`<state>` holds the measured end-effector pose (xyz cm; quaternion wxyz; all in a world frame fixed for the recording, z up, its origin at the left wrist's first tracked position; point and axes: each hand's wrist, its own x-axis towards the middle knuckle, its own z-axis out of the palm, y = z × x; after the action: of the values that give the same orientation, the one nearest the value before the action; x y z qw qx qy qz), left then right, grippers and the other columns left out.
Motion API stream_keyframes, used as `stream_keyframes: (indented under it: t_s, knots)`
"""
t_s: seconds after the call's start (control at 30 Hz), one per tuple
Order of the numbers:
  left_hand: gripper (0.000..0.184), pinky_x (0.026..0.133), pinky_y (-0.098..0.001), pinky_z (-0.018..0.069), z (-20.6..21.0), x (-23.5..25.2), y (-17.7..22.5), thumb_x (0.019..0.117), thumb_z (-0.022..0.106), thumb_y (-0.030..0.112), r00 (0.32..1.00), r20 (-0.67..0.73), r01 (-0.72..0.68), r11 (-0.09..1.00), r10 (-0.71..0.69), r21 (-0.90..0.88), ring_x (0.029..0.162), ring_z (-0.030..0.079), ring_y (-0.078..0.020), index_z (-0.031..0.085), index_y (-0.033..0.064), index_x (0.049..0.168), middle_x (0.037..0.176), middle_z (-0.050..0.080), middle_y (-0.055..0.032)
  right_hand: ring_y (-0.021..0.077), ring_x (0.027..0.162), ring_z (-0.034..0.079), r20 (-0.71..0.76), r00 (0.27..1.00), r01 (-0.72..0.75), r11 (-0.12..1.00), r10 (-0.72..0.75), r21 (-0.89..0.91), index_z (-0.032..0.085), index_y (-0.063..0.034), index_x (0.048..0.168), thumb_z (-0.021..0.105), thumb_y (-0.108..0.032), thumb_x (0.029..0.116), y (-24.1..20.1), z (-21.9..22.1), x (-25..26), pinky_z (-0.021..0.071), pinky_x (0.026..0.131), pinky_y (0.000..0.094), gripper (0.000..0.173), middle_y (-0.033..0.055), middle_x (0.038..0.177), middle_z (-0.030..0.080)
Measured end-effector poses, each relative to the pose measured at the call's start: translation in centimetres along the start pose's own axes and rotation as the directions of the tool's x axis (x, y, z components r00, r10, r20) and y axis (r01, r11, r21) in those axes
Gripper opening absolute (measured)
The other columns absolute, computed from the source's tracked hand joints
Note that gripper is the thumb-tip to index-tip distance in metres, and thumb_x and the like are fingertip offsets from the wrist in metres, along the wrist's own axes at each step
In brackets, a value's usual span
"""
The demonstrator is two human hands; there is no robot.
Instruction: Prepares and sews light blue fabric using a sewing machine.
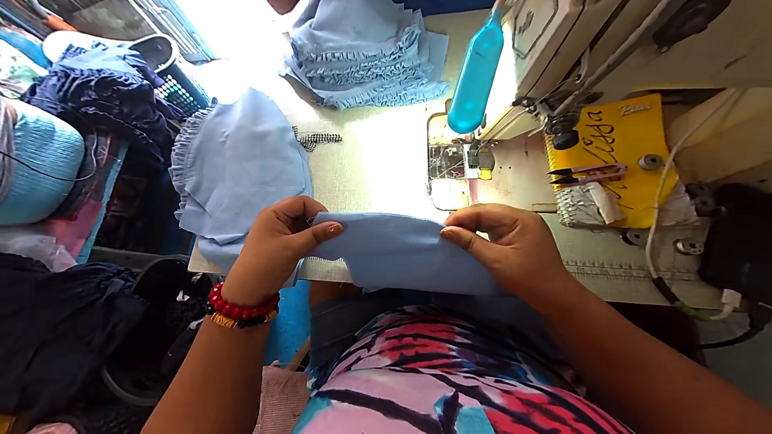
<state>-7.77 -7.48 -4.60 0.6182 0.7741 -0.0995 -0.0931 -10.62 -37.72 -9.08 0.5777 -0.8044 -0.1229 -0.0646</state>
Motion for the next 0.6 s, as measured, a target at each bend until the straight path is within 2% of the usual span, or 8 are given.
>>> stream_keyframes:
  t_s: [0.2, 0.4, 0.5, 0.6]
  knots:
    - [0.016, 0.063, -0.0164, 0.0571, -0.07, -0.19, -0.01, 0.0885, 0.073, 0.0, 1.0, -0.007, -0.023, 1.0, 0.023, -0.009, 0.068, 0.065, -0.001, 0.068, 0.0144, 0.092, 0.08, 0.068, 0.0059, -0.0036, 0.082, 0.066, -0.006, 0.999, 0.037, 0.999, -0.037, -0.02, 0.074, -0.0113, 0.095, 0.07, -0.016, 0.0932, -0.07, 0.11, -0.03, 0.0569, 0.077, 0.0147, 0.006, -0.0078, 0.089, 0.071]
    - [0.016, 0.064, -0.0165, 0.0577, 0.07, -0.48, -0.11, 0.0877, 0.074, 0.001, 0.997, -0.03, -0.067, 0.997, 0.066, -0.035, 0.07, 0.066, -0.0015, 0.068, 0.0148, 0.092, 0.081, 0.069, 0.0059, -0.005, 0.084, 0.065, -0.028, 0.991, 0.126, 0.984, -0.13, -0.124, 0.073, -0.0076, 0.099, 0.064, -0.017, 0.0979, -0.06, 0.27, -0.29, 0.0556, 0.08, 0.0136, 0.013, -0.0052, 0.092, 0.07]
    - [0.014, 0.066, -0.0166, 0.0578, 0.08, -0.57, -0.23, 0.0904, 0.072, 0.002, 0.994, -0.029, -0.106, 0.993, 0.104, -0.047, 0.072, 0.066, -0.0013, 0.069, 0.0148, 0.094, 0.084, 0.068, 0.0063, -0.0053, 0.085, 0.064, -0.035, 0.983, 0.171, 0.971, -0.179, -0.169, 0.073, -0.0071, 0.101, 0.062, -0.019, 0.0997, -0.02, 0.24, -0.48, 0.0542, 0.079, 0.0129, 0.016, -0.0044, 0.092, 0.07]
    - [0.013, 0.07, -0.0179, 0.0583, 0.07, -0.78, -0.23, 0.0917, 0.071, 0.001, 0.987, -0.053, -0.154, 0.986, 0.151, -0.057, 0.076, 0.066, -0.0025, 0.07, 0.0124, 0.097, 0.088, 0.069, 0.0049, -0.0049, 0.087, 0.064, -0.053, 0.98, 0.183, 0.97, -0.194, -0.16, 0.072, -0.0076, 0.102, 0.064, -0.022, 0.0999, -0.08, 0.08, -0.63, 0.0552, 0.082, 0.0148, 0.017, -0.005, 0.094, 0.071]
